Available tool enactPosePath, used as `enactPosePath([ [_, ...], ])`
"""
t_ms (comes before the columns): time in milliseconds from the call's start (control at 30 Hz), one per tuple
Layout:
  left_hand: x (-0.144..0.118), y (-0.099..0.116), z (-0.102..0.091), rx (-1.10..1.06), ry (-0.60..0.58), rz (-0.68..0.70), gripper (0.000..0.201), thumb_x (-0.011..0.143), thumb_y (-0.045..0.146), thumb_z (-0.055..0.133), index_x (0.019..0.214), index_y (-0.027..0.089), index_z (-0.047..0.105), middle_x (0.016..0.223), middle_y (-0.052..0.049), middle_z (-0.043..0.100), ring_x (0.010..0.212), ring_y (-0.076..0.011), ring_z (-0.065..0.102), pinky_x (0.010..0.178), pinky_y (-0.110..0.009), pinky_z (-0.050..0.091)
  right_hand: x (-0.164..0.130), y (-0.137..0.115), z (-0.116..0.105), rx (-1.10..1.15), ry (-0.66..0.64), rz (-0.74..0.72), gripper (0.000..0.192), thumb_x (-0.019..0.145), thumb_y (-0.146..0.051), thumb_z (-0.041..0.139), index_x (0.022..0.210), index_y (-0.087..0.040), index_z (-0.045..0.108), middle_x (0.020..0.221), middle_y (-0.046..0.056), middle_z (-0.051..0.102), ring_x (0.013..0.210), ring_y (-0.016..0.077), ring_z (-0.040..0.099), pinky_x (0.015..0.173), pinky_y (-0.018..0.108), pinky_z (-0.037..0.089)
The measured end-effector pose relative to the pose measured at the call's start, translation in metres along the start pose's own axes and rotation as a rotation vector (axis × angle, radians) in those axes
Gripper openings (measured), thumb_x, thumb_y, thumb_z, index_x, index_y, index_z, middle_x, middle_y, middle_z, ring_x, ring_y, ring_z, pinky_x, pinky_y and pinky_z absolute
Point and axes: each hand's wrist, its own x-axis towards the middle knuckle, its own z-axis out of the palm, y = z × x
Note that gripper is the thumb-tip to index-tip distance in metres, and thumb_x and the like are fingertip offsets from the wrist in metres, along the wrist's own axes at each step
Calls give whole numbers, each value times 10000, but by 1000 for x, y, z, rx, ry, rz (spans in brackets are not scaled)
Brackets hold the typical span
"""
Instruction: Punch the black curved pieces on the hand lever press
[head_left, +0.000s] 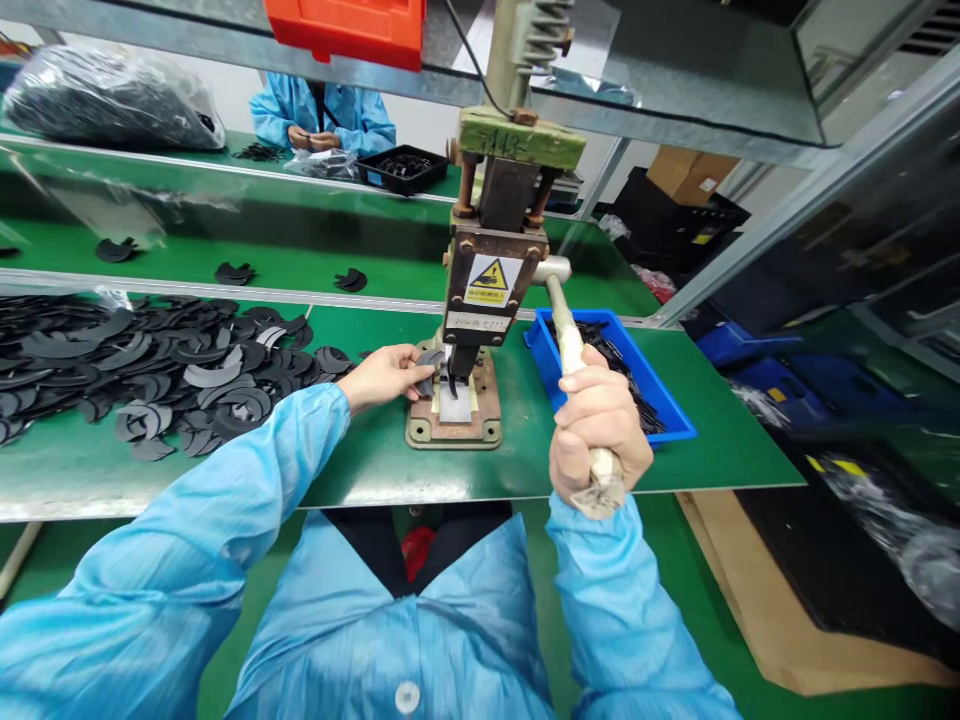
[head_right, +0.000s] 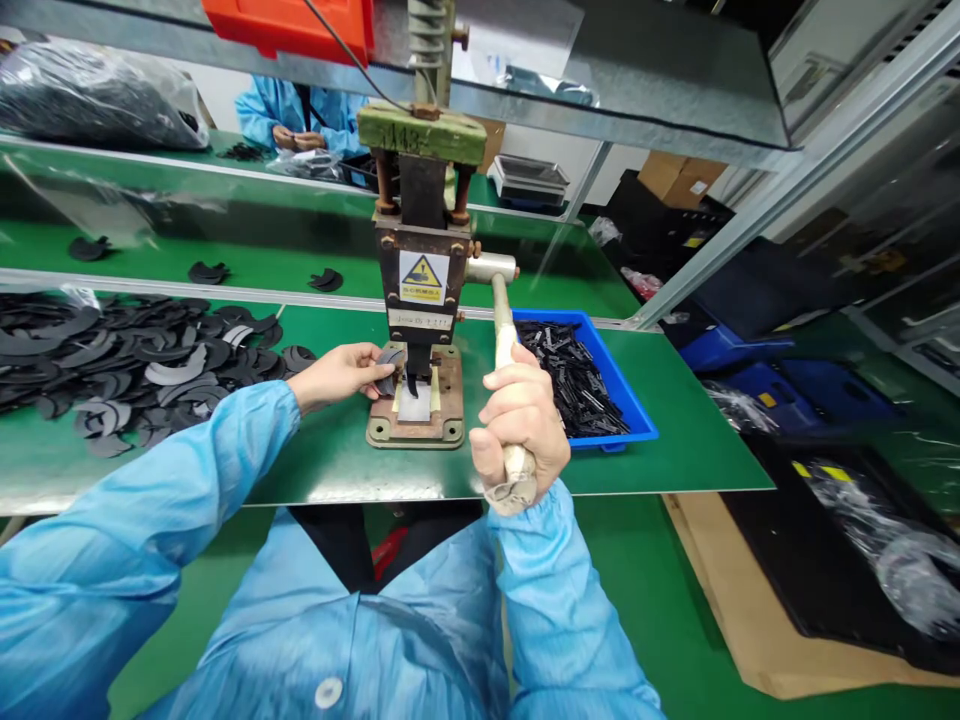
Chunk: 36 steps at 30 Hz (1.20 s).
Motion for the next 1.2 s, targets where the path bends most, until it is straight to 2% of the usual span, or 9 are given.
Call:
enactPosePath([
  [233,10,-2,4,38,-23,-11,434,804,511,882,817,164,621,722,-14,693,550,-114,659,538,-236,540,0,-1,0,5,-8,8,310,925,-402,699,690,-256,561,689,-28,586,875,209,677,1130,678,542],
  [667,11,-6,3,53,-16,-6,460,761,518,912,758,168,612,661,-3,667,541,-108,637,518,-218,547,0,1,3,15,35,-7,337,914,-408,708,670,-239,549,671,-28,581,852,202,666,1101,671,555],
  [833,13,3,3,47,-50,-98,459,744,466,941,717,170,591,604,14,643,522,-109,638,512,-213,541,1,0,0,-16,0,16,330,930,-447,682,684,-267,554,658,-20,555,856,219,668,1095,687,562],
  [1000,15,14,5,4,-64,-228,367,769,374,945,740,144,661,638,-30,713,527,-117,672,524,-207,560,0,1,-1,-34,0,15,334,924,-445,684,674,-271,548,652,-21,554,837,217,667,1088,684,572],
  [1100,15,15,6,-73,-61,-350,330,794,367,931,776,146,688,659,-64,750,560,-146,725,528,-201,573,-3,2,0,-16,2,4,340,910,-439,701,659,-264,550,645,-24,569,827,212,667,1092,664,572],
  [1200,13,11,10,-153,-32,-396,352,790,380,936,791,154,666,656,-69,755,570,-159,745,528,-197,583,7,0,4,18,43,-8,330,903,-430,719,663,-260,570,636,-25,556,811,197,671,1093,613,584],
])
